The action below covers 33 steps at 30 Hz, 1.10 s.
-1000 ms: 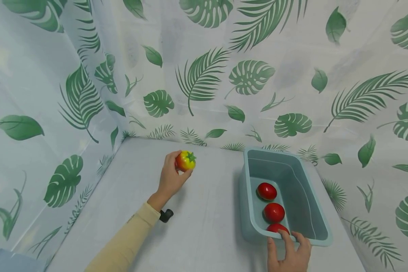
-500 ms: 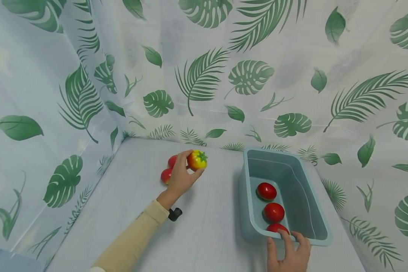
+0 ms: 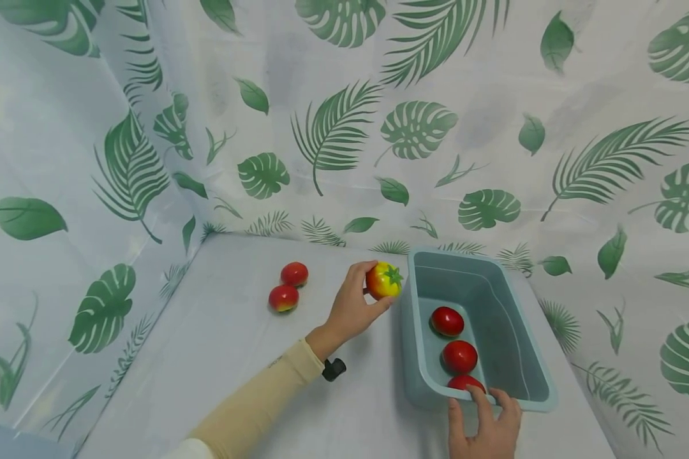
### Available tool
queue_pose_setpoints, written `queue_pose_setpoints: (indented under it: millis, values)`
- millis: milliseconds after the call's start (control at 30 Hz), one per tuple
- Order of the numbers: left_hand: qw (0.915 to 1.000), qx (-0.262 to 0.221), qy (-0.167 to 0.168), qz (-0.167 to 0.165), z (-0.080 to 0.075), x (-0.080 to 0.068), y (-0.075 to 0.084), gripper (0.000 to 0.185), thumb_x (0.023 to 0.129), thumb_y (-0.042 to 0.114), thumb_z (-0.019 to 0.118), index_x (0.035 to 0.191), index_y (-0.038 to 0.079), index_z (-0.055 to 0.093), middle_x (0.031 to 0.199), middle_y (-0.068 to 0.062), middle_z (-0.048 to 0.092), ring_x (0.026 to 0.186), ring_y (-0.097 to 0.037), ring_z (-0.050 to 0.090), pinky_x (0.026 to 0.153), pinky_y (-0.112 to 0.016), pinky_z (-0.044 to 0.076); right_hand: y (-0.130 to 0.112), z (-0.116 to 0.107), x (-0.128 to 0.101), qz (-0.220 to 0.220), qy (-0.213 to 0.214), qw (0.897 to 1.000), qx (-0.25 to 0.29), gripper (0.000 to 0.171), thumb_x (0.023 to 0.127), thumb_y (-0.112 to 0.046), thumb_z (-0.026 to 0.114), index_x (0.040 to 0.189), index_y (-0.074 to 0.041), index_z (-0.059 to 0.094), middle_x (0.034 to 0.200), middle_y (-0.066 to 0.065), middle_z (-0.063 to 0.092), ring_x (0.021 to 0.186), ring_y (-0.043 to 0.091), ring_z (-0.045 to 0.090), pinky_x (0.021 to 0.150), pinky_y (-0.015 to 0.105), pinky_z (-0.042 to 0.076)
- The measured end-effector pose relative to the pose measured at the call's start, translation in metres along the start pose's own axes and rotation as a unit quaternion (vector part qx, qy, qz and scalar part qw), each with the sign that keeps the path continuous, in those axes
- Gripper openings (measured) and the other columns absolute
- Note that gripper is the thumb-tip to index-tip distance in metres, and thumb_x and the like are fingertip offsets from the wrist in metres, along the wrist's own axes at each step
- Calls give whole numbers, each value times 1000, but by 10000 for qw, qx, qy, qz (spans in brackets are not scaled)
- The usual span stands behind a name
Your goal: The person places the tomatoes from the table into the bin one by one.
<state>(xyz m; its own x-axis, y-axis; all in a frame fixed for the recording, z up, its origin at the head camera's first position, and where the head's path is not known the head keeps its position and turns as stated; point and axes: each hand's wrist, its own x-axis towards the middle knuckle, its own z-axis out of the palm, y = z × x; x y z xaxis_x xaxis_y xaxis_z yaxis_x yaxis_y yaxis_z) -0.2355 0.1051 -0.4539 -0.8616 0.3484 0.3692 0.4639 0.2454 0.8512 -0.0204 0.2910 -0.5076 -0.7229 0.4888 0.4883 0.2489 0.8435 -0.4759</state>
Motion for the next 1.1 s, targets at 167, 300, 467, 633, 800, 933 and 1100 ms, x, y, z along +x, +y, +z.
queue_pose_setpoints:
  millis: [167, 300, 467, 633, 800, 933, 1100]
  values:
    - [9995, -197, -199, 148, 24, 1, 16, 68, 87, 25, 74, 143, 12, 37, 141, -4, 41, 119, -15, 50, 91, -21, 50, -2, -3, 0, 115, -108, 9998, -88, 44, 83, -22, 72, 121, -4, 59, 134, 18, 38, 124, 36, 32, 91, 64, 43]
    - [9984, -299, -359, 321, 40, 3, 30, 68, 87, 25, 74, 143, 11, 38, 140, -6, 42, 118, -15, 51, 90, -20, 50, -3, -4, 1, 115, -46, 9999, -53, 45, 82, -22, 74, 121, -5, 60, 134, 17, 38, 124, 35, 32, 90, 63, 44]
    - [9969, -292, -543, 484, 55, 3, 44, 68, 86, 24, 74, 143, 11, 38, 139, -7, 43, 116, -15, 51, 90, -17, 48, -2, -2, 2, -36, 166, 9998, 36, 44, 80, -22, 75, 118, -4, 62, 130, 19, 41, 121, 36, 35, 88, 61, 44]
    - [9949, -358, -792, 508, 68, -4, 49, 69, 85, 24, 76, 143, 13, 39, 136, -4, 45, 114, -9, 50, 88, -14, 47, 1, 0, 1, -47, 219, 9997, 18, 44, 79, -22, 76, 117, -4, 63, 129, 19, 42, 119, 36, 36, 87, 61, 44]
    - [9920, -166, -1098, 604, 78, -9, 53, 70, 86, 27, 75, 143, 12, 38, 136, -3, 46, 112, -7, 50, 88, -12, 46, 1, -1, 2, 16, 118, 9999, -41, 45, 79, -21, 77, 118, -4, 62, 131, 19, 41, 121, 36, 35, 89, 60, 43]
    - [9897, 130, -1258, 666, 81, -13, 56, 70, 86, 30, 74, 143, 12, 38, 138, -3, 45, 115, -9, 51, 91, -13, 45, 0, -1, 1, -2, 94, 10000, -14, 44, 80, -21, 75, 118, -3, 62, 130, 19, 41, 121, 37, 34, 89, 59, 41]
    - [9885, 305, -1316, 679, 84, -14, 57, 70, 86, 31, 74, 143, 14, 38, 140, -1, 45, 118, -8, 50, 91, -13, 46, 0, -1, 2, -58, 149, 9999, 41, 43, 81, -22, 74, 117, -3, 62, 130, 20, 42, 120, 37, 35, 89, 59, 40]
